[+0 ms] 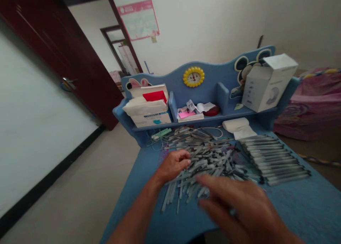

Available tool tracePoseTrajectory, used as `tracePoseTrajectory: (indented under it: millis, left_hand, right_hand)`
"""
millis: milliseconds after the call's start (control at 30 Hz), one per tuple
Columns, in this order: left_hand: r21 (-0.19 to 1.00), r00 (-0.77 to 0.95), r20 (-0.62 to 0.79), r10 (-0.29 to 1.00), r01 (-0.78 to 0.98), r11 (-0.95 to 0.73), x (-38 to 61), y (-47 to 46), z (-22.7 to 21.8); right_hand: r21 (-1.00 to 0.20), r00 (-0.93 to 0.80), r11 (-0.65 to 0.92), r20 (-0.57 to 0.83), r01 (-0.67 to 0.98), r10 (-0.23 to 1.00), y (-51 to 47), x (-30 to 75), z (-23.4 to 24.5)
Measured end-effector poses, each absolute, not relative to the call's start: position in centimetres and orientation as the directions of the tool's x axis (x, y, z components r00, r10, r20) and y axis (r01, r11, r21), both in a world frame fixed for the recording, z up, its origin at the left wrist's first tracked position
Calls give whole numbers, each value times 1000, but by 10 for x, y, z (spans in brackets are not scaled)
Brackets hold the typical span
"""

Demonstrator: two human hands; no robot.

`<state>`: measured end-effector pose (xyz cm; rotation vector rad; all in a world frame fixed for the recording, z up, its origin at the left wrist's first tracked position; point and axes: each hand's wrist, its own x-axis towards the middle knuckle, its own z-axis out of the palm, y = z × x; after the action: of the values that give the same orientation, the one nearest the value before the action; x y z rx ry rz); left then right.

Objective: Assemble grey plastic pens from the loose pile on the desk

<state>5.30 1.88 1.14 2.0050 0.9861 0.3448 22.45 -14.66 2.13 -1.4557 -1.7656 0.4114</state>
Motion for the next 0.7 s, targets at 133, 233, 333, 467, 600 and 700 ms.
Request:
tracePoseTrajectory:
  millis: [133,233,333,467,600,700]
  left_hand:
    - [792,688,-138,712,508,-338,38,-16,15]
    - [800,721,-152,677,492,-345,27,-36,15]
    - [803,741,-157,653,481,-352,19,-49,15]
    - [745,754,-150,640,511,-428,14,-60,15]
    - [687,764,-173,622,546,-480,17,-73,7]
    - [677,764,-173,622,551,-488,20,-82,-1]
  right_hand:
    - [-574,165,53,321,817,933,-108,231,23]
    - [-586,104,38,207,809,973,-104,233,5]
    - [-656,32,53,116,753,993,-110,228,-9]
    - [-712,-2,33,45,702,999,-118,220,-19]
    - [-710,-53,43,8,703,999,-124,216,-29]
    - [-706,-63,65,29,705,998,-131,218,-38]
